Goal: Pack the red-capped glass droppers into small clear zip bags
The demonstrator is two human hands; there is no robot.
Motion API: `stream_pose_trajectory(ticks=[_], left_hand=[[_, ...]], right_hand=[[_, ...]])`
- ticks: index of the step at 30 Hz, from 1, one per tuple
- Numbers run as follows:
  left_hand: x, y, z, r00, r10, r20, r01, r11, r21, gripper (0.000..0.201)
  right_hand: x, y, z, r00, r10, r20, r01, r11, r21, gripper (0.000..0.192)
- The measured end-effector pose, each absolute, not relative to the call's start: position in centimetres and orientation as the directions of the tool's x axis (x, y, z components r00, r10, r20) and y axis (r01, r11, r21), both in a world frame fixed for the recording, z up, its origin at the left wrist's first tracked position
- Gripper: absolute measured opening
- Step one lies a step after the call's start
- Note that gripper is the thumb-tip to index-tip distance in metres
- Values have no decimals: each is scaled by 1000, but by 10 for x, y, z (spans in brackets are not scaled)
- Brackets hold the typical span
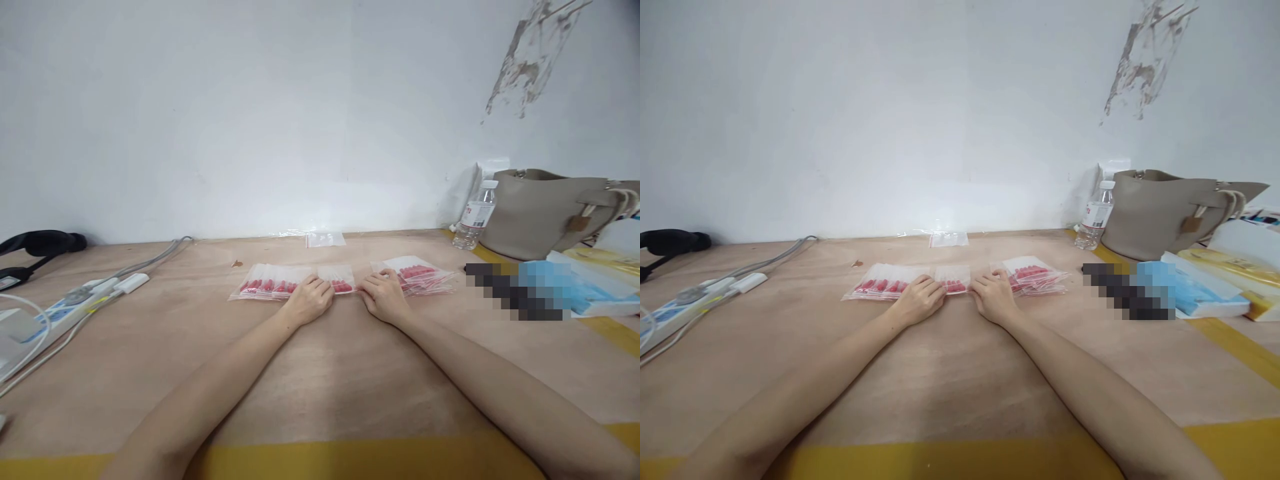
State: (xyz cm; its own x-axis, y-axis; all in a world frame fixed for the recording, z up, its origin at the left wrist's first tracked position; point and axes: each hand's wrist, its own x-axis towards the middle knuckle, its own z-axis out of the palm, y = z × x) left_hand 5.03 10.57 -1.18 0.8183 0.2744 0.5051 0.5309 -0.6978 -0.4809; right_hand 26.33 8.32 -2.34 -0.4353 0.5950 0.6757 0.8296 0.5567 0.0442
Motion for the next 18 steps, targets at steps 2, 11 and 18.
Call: stream_pose_trajectory(ticks=[2,11,18], left_hand=[[40,104,-10,818,284,500,536,-692,-483,23],[35,94,-12,711,448,541,684,-620,-384,19],[33,89,8,710,538,455,690,-659,-299,8]], right_hand=[[266,84,-24,-422,605,675,833,552,25,15],[264,81,-19,-458,695,555,858,508,72,20],[284,73,24,-78,939,335,993,42,113,69]])
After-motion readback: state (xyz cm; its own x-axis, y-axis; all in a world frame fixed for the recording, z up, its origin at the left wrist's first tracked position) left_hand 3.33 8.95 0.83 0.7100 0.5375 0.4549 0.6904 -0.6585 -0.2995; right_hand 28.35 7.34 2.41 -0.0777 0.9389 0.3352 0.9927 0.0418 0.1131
